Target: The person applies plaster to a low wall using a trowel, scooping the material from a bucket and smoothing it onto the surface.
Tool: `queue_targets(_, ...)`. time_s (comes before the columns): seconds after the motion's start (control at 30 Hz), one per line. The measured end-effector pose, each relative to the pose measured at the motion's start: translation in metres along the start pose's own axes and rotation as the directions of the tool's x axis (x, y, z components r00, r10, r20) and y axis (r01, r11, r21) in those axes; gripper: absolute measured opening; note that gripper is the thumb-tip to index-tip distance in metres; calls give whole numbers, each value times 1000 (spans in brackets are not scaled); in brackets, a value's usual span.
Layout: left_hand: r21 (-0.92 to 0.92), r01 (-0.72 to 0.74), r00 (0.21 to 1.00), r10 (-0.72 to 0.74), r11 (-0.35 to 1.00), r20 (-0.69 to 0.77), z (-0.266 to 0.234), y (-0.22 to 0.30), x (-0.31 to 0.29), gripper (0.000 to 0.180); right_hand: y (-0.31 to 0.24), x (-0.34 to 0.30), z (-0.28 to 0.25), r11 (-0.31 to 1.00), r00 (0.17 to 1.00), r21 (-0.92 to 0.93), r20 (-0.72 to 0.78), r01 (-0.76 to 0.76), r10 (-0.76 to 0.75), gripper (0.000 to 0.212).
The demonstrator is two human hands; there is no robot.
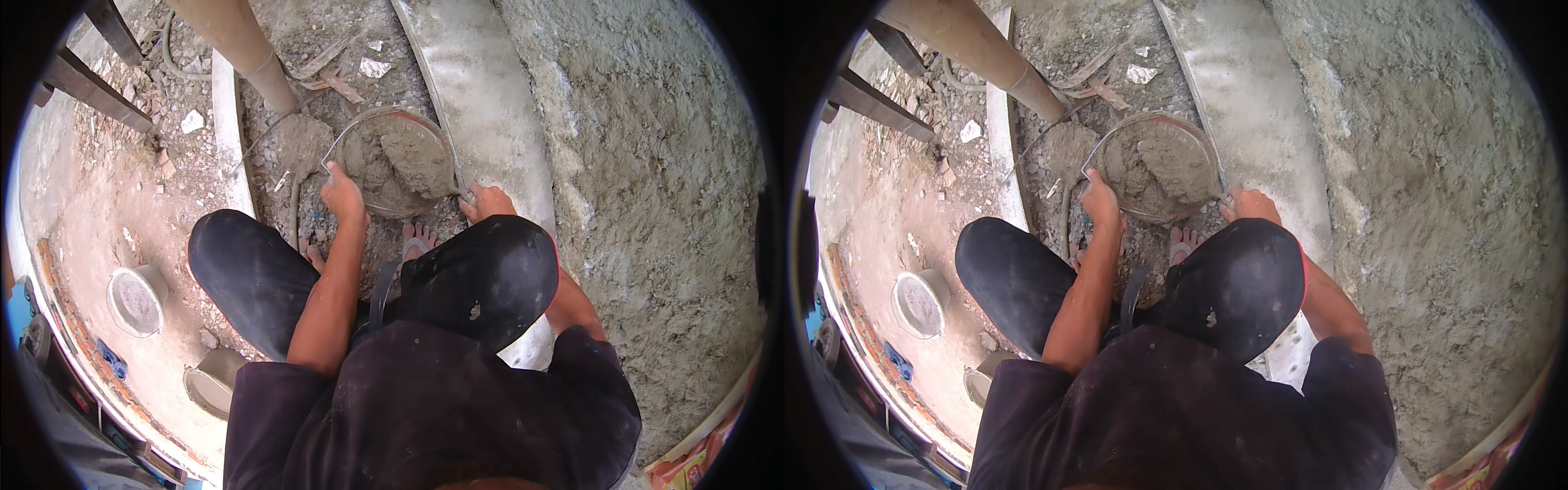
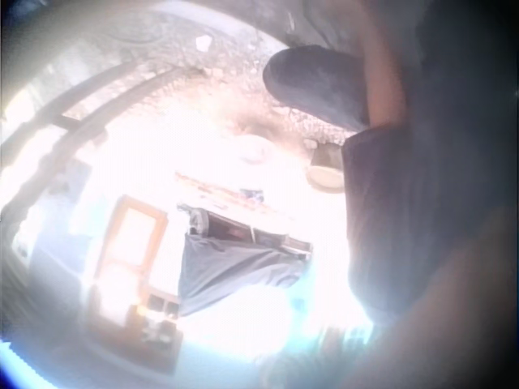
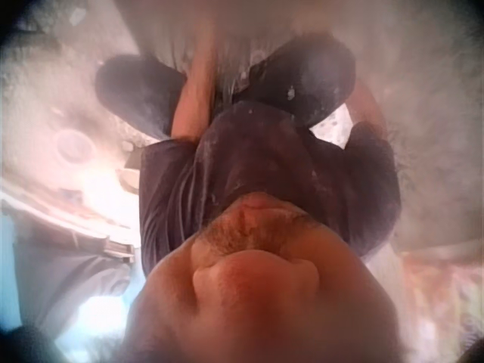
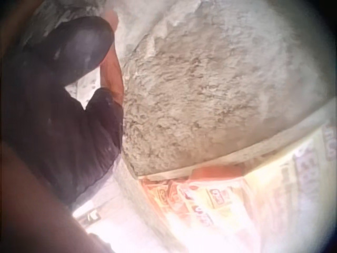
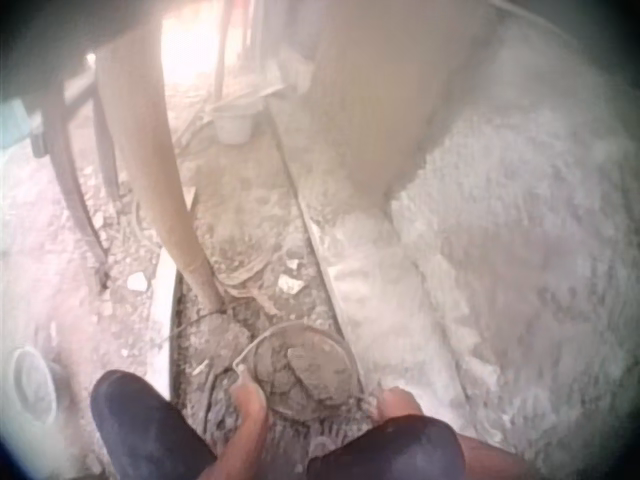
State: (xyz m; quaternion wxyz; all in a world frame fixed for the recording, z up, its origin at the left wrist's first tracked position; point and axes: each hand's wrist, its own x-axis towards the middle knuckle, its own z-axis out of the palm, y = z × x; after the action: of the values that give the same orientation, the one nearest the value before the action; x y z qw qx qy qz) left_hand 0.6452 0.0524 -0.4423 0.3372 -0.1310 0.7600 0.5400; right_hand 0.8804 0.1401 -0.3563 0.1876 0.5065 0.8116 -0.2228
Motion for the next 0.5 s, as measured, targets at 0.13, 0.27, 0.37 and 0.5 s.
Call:
queue_targets(0.13, 3, -8, 999, 8, 1000, -32, -3, -8, 6, 58, -12, 15, -26, 993, 992, -40, -56, 109, -111, 35)
queue_targets(0.27, -48, -21, 1000, 21, 999, -3, -1, 0, -1, 61, -41, 27, -92, 944, 912, -48, -246, 328, -329, 35)
queue_targets(0.37, -84, -44, 992, 34, 995, -118, 2, -16, 13, 63, -77, 36, -148, 853, 809, -35, -300, 520, -505, 33)
queue_targets(0.5, -86, -30, 998, 24, 996, -59, -8, -34, 33, 64, -95, 46, -210, 684, 755, 356, -109, 637, -646, 31)
